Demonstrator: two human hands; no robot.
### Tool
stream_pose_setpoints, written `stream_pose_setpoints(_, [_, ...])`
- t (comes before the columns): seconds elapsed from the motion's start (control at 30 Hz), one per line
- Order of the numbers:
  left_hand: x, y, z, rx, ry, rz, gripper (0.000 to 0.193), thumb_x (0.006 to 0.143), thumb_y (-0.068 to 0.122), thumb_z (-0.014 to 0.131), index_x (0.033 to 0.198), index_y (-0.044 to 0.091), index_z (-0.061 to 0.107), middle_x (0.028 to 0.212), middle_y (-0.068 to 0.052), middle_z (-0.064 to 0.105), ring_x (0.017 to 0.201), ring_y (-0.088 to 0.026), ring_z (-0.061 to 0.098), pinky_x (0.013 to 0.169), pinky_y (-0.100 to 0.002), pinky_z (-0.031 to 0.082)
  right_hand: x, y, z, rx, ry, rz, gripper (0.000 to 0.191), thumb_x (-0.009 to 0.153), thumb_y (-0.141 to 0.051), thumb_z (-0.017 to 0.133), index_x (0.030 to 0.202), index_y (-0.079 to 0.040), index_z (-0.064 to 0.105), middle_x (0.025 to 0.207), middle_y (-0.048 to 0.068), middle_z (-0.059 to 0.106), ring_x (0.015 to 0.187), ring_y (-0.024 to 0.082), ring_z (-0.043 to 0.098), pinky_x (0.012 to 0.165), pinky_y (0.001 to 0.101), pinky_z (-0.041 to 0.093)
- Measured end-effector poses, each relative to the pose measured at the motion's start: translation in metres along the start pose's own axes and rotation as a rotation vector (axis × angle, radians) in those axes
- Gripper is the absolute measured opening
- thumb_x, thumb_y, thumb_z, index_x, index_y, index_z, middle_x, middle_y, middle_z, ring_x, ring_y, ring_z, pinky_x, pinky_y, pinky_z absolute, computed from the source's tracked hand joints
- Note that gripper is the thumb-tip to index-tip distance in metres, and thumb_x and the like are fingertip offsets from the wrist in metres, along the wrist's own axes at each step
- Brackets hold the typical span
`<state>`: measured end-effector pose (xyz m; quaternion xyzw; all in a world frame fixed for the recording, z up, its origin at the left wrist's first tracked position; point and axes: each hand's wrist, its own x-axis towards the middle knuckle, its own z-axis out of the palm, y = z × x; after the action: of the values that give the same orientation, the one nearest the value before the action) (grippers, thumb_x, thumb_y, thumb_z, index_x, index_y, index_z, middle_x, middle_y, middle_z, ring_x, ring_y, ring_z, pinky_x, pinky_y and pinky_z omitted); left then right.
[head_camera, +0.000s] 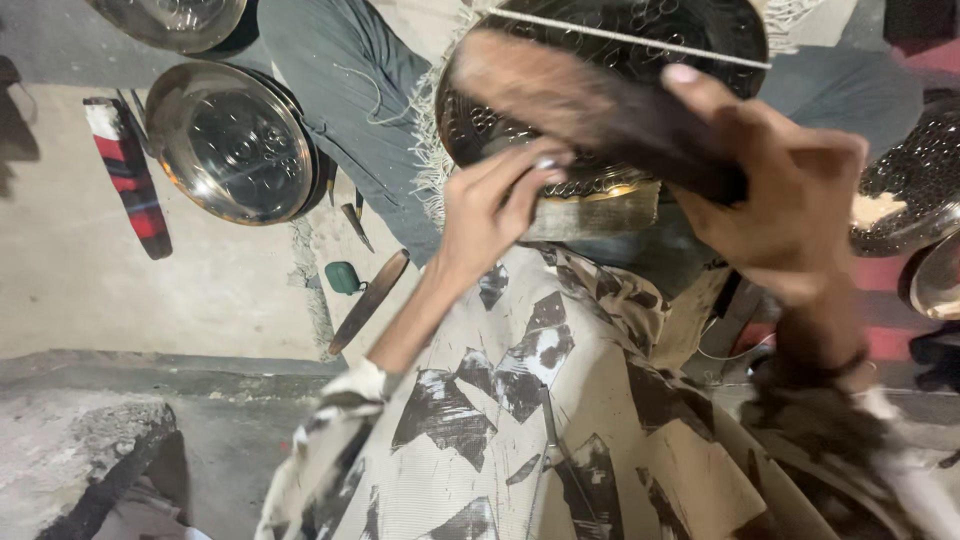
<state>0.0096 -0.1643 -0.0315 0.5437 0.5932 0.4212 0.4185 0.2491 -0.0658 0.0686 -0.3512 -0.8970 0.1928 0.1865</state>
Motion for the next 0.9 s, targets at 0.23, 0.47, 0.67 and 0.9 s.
stream_pose_setpoints(0.23, [0.043,-0.015,0.003,-0.008,-0.541,0.331,0.042,0.088,-0.011,0.061,0.129,-0.001,0.066,0.098,-0.018,0.077,0.079,-0.016,0.079,0.066,-0.028,0.061,-0.101,0.012,0.086,0.810,0.782,0.389,0.053,0.095,-0.003,0.084,0.133,-0.004,0.048,0.112,0.009,0.066,0.071,0.014,0.068,0.060,0.0332,0.062])
stream_pose_setpoints(0.47, [0.047,-0.009,-0.001,0.061,-0.678,0.295,0.045,0.082,-0.007,0.065,0.125,0.002,0.069,0.075,-0.015,0.071,0.054,-0.019,0.067,0.052,-0.034,0.052,-0.162,0.013,0.103,0.718,0.575,0.657,0.035,0.102,0.002,0.082,0.120,-0.001,0.053,0.096,0.005,0.061,0.070,0.015,0.058,0.061,0.0293,0.050])
stream_pose_setpoints(0.67, [0.045,-0.003,0.003,0.103,-0.632,0.398,0.042,0.079,-0.009,0.063,0.119,0.001,0.066,0.078,-0.016,0.069,0.066,-0.030,0.070,0.058,-0.040,0.052,-0.146,0.024,0.081,0.300,0.488,0.428,0.022,0.105,0.001,0.085,0.104,0.004,0.063,0.084,0.010,0.062,0.065,0.018,0.058,0.061,0.0291,0.048])
stream_pose_setpoints(0.9, [0.042,0.002,0.003,0.155,-0.642,0.371,0.030,0.085,-0.006,0.068,0.113,0.000,0.066,0.077,-0.021,0.066,0.070,-0.038,0.066,0.063,-0.046,0.048,-0.156,0.014,0.088,0.562,0.370,0.665,0.015,0.099,0.002,0.075,0.106,-0.001,0.063,0.089,0.007,0.071,0.071,0.013,0.062,0.067,0.0249,0.052])
